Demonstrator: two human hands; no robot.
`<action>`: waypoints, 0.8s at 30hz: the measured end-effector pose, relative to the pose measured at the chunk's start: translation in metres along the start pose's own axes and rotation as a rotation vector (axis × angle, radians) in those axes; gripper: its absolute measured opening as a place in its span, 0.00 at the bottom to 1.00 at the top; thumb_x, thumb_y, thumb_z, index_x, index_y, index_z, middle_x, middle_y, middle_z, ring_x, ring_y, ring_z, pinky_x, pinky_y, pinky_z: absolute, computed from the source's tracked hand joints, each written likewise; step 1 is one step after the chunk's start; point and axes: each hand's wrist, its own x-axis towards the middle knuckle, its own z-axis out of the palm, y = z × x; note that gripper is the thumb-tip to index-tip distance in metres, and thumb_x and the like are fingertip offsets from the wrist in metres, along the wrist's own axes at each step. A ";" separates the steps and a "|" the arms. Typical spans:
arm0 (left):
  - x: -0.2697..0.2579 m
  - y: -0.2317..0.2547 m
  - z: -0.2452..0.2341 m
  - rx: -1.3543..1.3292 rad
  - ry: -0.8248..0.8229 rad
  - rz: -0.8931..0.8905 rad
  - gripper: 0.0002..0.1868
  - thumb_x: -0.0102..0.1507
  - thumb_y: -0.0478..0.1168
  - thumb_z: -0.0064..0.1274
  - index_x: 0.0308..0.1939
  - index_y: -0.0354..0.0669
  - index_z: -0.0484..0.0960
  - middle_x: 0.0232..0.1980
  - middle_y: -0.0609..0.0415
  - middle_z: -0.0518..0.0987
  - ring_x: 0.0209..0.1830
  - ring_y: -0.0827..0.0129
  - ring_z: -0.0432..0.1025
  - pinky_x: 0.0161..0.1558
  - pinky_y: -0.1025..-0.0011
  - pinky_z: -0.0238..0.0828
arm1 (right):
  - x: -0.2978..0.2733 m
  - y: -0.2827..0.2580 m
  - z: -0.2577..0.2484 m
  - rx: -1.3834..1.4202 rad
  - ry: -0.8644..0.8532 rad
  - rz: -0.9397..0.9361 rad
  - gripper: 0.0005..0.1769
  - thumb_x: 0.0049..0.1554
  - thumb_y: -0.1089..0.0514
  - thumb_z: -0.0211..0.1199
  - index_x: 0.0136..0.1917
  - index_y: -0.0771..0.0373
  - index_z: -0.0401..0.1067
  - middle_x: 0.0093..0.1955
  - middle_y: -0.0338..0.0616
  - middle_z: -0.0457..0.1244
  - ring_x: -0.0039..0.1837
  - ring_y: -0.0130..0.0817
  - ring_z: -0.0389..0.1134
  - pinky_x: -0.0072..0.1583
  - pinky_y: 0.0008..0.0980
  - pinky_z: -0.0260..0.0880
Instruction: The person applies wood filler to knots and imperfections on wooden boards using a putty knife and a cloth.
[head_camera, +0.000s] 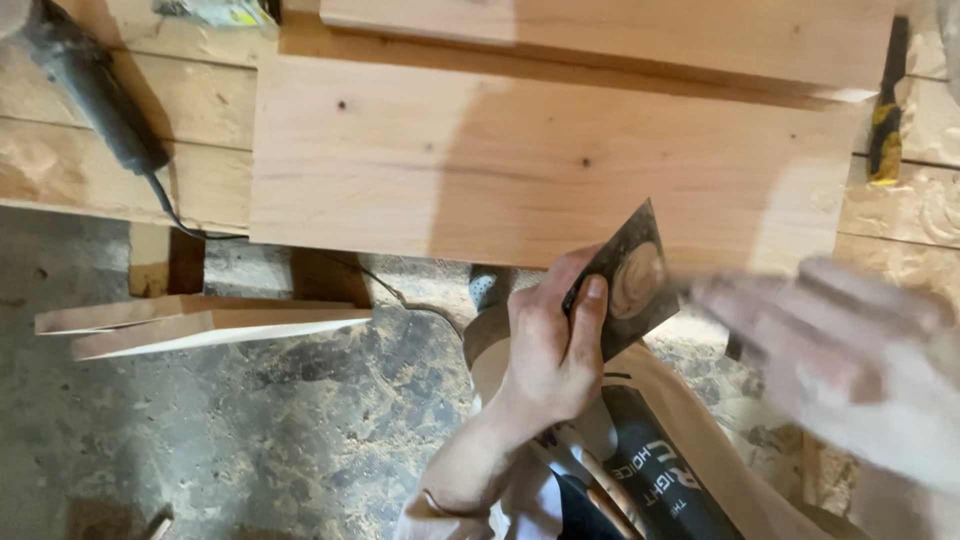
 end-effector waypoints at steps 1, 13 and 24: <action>-0.001 0.001 0.000 -0.003 -0.006 0.001 0.13 0.74 0.33 0.40 0.58 0.31 0.77 0.41 0.41 0.82 0.38 0.57 0.80 0.44 0.68 0.76 | 0.002 0.004 -0.003 -0.066 -0.128 0.121 0.39 0.48 0.62 0.63 0.74 0.59 0.64 0.68 0.44 0.66 0.50 0.29 0.69 0.50 0.30 0.76; 0.003 0.005 -0.001 -0.015 -0.009 0.004 0.13 0.72 0.31 0.40 0.58 0.31 0.76 0.37 0.43 0.80 0.35 0.59 0.79 0.42 0.67 0.75 | 0.001 -0.033 -0.008 -0.018 0.094 -0.042 0.37 0.37 0.57 0.65 0.63 0.66 0.75 0.58 0.45 0.71 0.47 0.35 0.72 0.42 0.32 0.76; 0.006 0.004 -0.001 0.017 -0.011 -0.054 0.12 0.72 0.32 0.40 0.54 0.31 0.77 0.28 0.46 0.75 0.25 0.62 0.73 0.34 0.68 0.68 | 0.002 -0.003 -0.009 -0.110 -0.002 -0.073 0.38 0.45 0.60 0.66 0.69 0.67 0.69 0.68 0.50 0.67 0.57 0.36 0.71 0.54 0.36 0.76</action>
